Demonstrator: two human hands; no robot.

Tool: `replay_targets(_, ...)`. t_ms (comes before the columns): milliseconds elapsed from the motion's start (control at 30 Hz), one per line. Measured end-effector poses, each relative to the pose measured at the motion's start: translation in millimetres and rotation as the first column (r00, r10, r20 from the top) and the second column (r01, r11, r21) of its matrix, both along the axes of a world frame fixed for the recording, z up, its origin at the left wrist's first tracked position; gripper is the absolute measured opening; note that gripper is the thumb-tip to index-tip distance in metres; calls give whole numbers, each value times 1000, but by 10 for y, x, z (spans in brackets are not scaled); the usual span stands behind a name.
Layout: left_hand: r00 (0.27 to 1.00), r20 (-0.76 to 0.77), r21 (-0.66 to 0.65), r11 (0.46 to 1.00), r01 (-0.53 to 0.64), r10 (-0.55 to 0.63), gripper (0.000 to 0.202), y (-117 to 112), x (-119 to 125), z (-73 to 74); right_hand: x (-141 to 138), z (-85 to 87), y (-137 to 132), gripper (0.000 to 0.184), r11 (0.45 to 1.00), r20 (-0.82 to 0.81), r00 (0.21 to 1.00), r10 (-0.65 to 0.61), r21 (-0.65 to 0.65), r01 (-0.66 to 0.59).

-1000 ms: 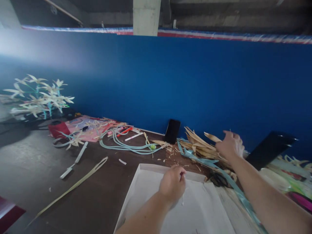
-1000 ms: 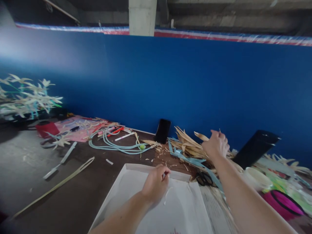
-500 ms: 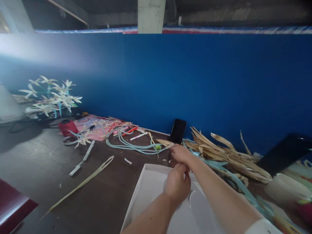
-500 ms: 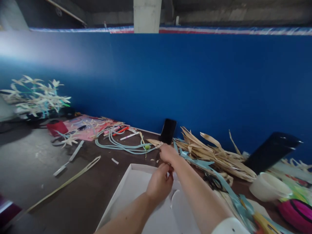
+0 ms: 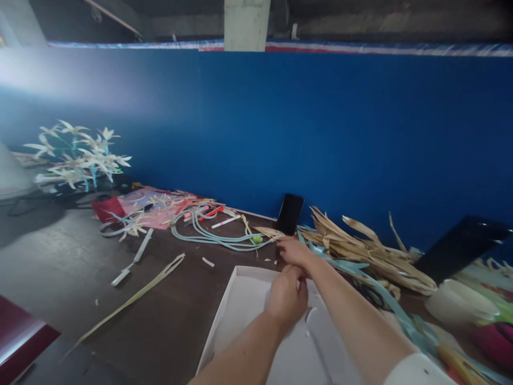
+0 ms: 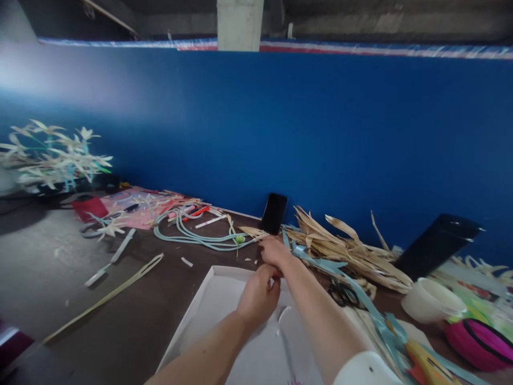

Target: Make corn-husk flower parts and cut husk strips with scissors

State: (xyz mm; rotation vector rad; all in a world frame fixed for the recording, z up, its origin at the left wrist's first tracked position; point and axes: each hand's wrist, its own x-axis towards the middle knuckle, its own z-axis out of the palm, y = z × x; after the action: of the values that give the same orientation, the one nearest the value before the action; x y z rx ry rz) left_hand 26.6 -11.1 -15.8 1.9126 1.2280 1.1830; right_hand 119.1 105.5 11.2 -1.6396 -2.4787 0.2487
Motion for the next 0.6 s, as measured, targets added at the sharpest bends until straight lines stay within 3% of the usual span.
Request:
replay_targets(67,1000,20,-4,1000,0,0,19,2,-8,0,-6,19,-15,33,999,-26,999,-33,41,34)
replay_targets(167,995,94,7,999,-48,47,16,35,-10,-16,13,177,-147,39,987,-81,993,-85,127,95)
replay_targets(267,942,301,-75,988,-133,149,13,103,-34,4,47,368,-450,46,963,-128,984,-127,222,153)
replay_targets(367,774,588,-251,963,-100,234,29,178,-95,92,58,448,-868,49,923,-121,990,-76,367,116)
replay_targets(500,493,798,-410,912,21,348,50,242,-182,187,12,331,-1343,54,902,-47,987,-152,402,158)
replay_targets(600,414,839,-407,912,49,353,46,271,-217,164,-40,179,-1507,53,926,-55,992,-116,354,128)
